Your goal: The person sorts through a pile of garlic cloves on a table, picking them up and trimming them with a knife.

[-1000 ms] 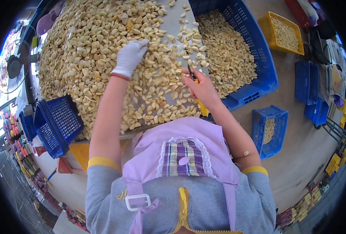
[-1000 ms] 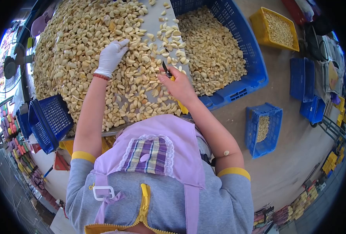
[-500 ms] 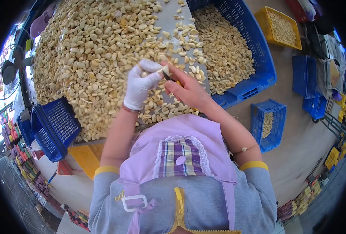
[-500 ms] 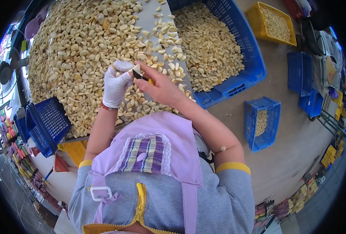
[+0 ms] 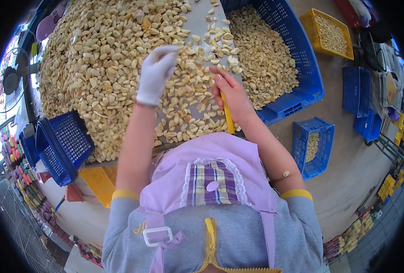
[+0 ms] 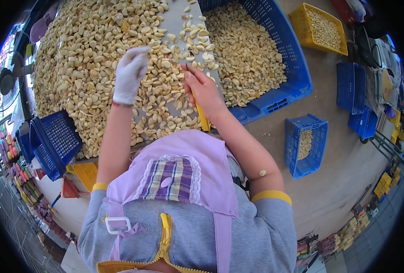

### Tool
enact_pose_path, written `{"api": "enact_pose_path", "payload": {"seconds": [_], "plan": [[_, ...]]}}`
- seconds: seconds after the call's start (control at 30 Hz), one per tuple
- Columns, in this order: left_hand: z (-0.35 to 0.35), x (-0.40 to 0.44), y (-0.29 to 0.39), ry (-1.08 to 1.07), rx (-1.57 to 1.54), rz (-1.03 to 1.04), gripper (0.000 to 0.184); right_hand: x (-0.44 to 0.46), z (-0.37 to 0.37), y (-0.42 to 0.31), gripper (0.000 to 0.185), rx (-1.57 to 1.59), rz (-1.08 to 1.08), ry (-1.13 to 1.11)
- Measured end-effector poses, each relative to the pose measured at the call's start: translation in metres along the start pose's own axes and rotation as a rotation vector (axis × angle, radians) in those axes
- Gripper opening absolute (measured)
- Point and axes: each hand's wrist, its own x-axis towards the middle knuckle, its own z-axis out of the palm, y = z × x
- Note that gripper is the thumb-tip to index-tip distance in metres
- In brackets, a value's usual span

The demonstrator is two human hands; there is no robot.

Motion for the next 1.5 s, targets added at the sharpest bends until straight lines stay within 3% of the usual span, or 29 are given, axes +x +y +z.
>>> {"api": "enact_pose_path", "payload": {"seconds": [0.1, 0.2, 0.23, 0.33, 0.37, 0.47, 0.6, 0.8, 0.9, 1.0, 1.13, 1.2, 1.3, 1.4, 1.43, 1.5], "plan": [[0.020, 0.037, -0.008, -0.034, 1.183, 0.375, 0.029, 0.001, 0.000, 0.003, 0.037, -0.017, -0.003, -0.033], [0.024, 0.050, -0.016, -0.076, 1.406, 0.391, 0.028, -0.004, -0.002, -0.003, 0.040, -0.035, 0.002, -0.054], [0.026, 0.046, -0.008, -0.103, 1.362, 0.411, 0.027, -0.004, -0.004, -0.003, 0.040, -0.035, -0.003, -0.039], [0.022, 0.035, -0.023, -0.087, 0.671, 0.146, 0.023, -0.005, -0.011, 0.001, 0.041, -0.034, -0.022, -0.010], [0.029, 0.020, -0.002, -0.113, 0.365, -0.082, 0.019, -0.005, -0.012, 0.003, 0.041, -0.039, -0.036, -0.015], [0.030, -0.003, -0.001, -0.113, -0.083, -0.197, 0.019, -0.006, -0.005, 0.003, 0.046, -0.091, -0.079, -0.053], [0.034, -0.030, -0.006, -0.063, -0.221, -0.175, 0.018, -0.008, 0.006, -0.002, 0.054, -0.169, -0.158, -0.152], [0.042, -0.052, 0.002, -0.036, -0.191, -0.174, 0.012, -0.009, 0.009, -0.004, 0.055, -0.097, -0.077, -0.287], [0.043, -0.059, 0.001, -0.035, -0.188, -0.225, 0.012, -0.010, 0.012, -0.001, 0.046, -0.119, -0.063, -0.255], [0.023, -0.062, -0.029, -0.420, -0.913, -0.157, 0.014, -0.009, 0.009, -0.003, 0.042, -0.055, -0.005, -0.168], [-0.002, -0.042, -0.011, -0.245, -1.169, -0.026, 0.009, -0.007, -0.001, -0.006, 0.040, 0.004, 0.002, -0.086], [-0.024, -0.017, 0.004, 0.240, -0.339, -0.065, 0.014, -0.004, -0.004, -0.002, 0.041, 0.024, 0.004, -0.097], [-0.055, 0.029, -0.045, 0.218, 0.925, 0.376, 0.021, -0.004, 0.002, 0.001, 0.042, 0.009, 0.031, -0.101], [-0.029, 0.029, -0.016, 0.163, 1.306, 0.152, 0.027, -0.004, 0.003, -0.001, 0.042, -0.027, 0.033, -0.107], [-0.029, 0.030, -0.016, 0.135, 1.250, 0.146, 0.027, -0.005, 0.003, -0.002, 0.042, -0.023, 0.027, -0.098], [-0.029, 0.025, -0.016, 0.053, 0.826, 0.075, 0.024, -0.004, 0.001, -0.001, 0.042, -0.020, 0.014, -0.096]]}}
